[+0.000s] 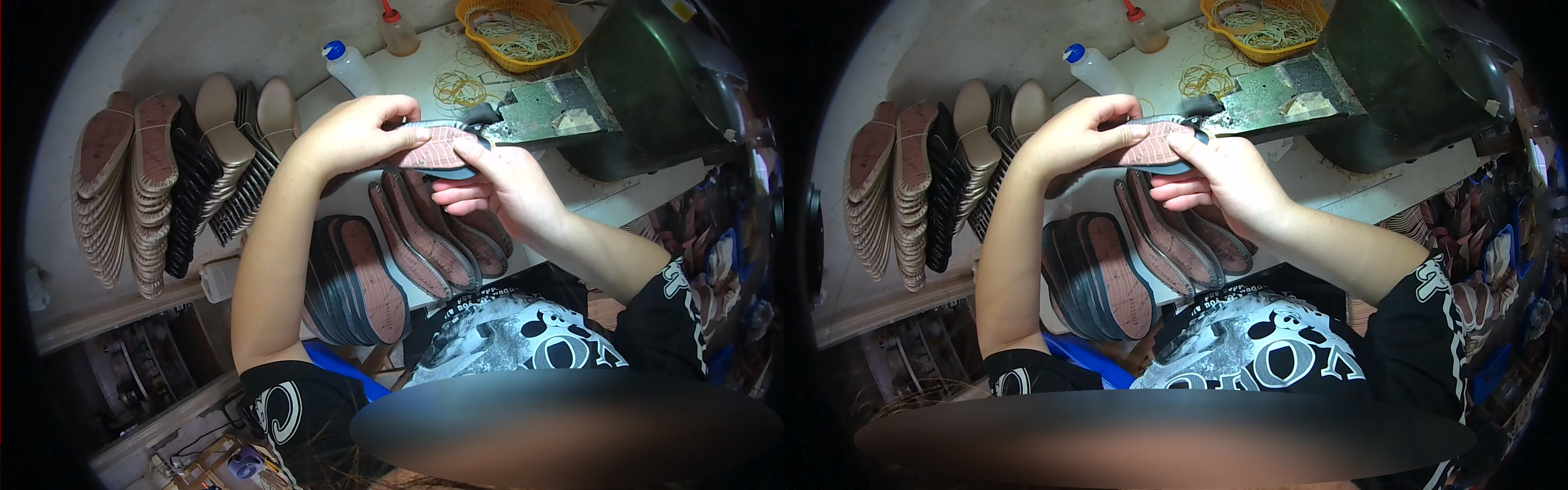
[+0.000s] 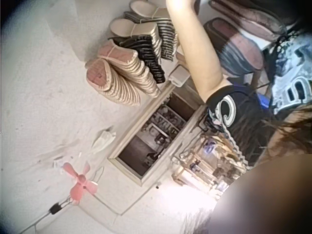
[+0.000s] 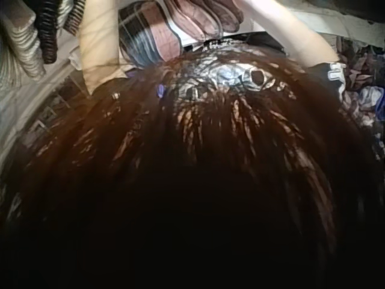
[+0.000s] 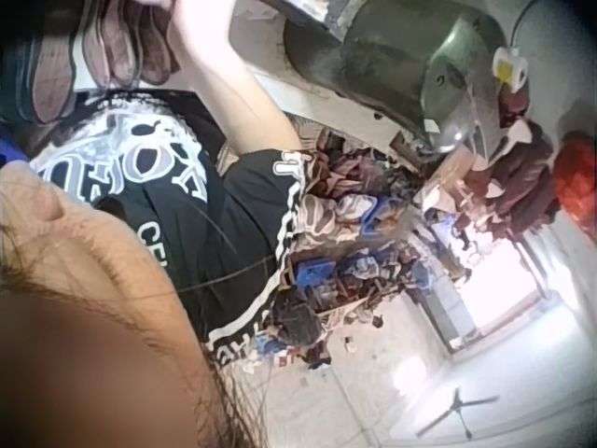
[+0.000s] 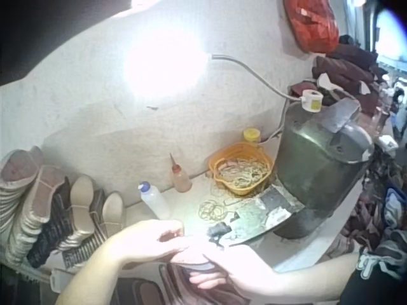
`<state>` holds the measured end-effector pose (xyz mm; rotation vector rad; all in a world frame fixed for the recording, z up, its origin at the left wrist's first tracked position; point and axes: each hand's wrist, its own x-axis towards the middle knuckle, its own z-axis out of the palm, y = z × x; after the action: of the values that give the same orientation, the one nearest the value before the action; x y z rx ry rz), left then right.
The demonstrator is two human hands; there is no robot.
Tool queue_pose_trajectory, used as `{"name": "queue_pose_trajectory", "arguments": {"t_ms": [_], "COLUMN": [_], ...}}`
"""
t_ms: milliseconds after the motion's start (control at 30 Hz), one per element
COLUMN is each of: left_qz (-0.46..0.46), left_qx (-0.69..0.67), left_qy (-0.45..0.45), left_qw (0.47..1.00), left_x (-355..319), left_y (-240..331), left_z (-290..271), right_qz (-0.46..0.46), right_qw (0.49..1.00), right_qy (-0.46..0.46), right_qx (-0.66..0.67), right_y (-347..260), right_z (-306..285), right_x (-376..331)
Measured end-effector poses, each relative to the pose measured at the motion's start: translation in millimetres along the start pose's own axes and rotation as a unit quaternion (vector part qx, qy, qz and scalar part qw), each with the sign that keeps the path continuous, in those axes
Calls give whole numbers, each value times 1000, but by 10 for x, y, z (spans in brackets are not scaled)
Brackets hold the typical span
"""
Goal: The recorder is inspecting and assembling shoe insole components, specifically working with several stacks of patterned soles.
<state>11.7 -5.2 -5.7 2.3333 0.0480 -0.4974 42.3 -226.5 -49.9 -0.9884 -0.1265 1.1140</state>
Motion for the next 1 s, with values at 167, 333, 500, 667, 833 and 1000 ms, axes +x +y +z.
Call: {"name": "queue_pose_trajectory", "arguments": {"t_ms": [167, 333, 500, 667, 833, 1000], "left_qz": [-63, -94, -169, -180, -191, -169], "left_qx": [-57, -67, -231, -343, -370, -287], "left_qy": [25, 49, 40, 78, 79, 112], "left_qw": [996, 992, 957, 918, 906, 936], "left_x": [-145, -184, -305, -253, -200, -54], "left_y": [49, 27, 309, 353, 287, 167], "left_z": [196, 349, 475, 596, 544, 461], "right_qz": [14, 22, 45, 48, 42, 0], "right_qw": [1000, 998, 995, 990, 978, 995], "right_qy": [-8, -32, -35, -96, -100, -43], "right_qx": [1, -46, -87, -93, -180, -87], "right_y": [-65, -112, -148, -148, -127, -23], "right_z": [-18, -53, -150, -292, -542, -569], "right_x": [18, 13, -23, -241, -650, -497]}}
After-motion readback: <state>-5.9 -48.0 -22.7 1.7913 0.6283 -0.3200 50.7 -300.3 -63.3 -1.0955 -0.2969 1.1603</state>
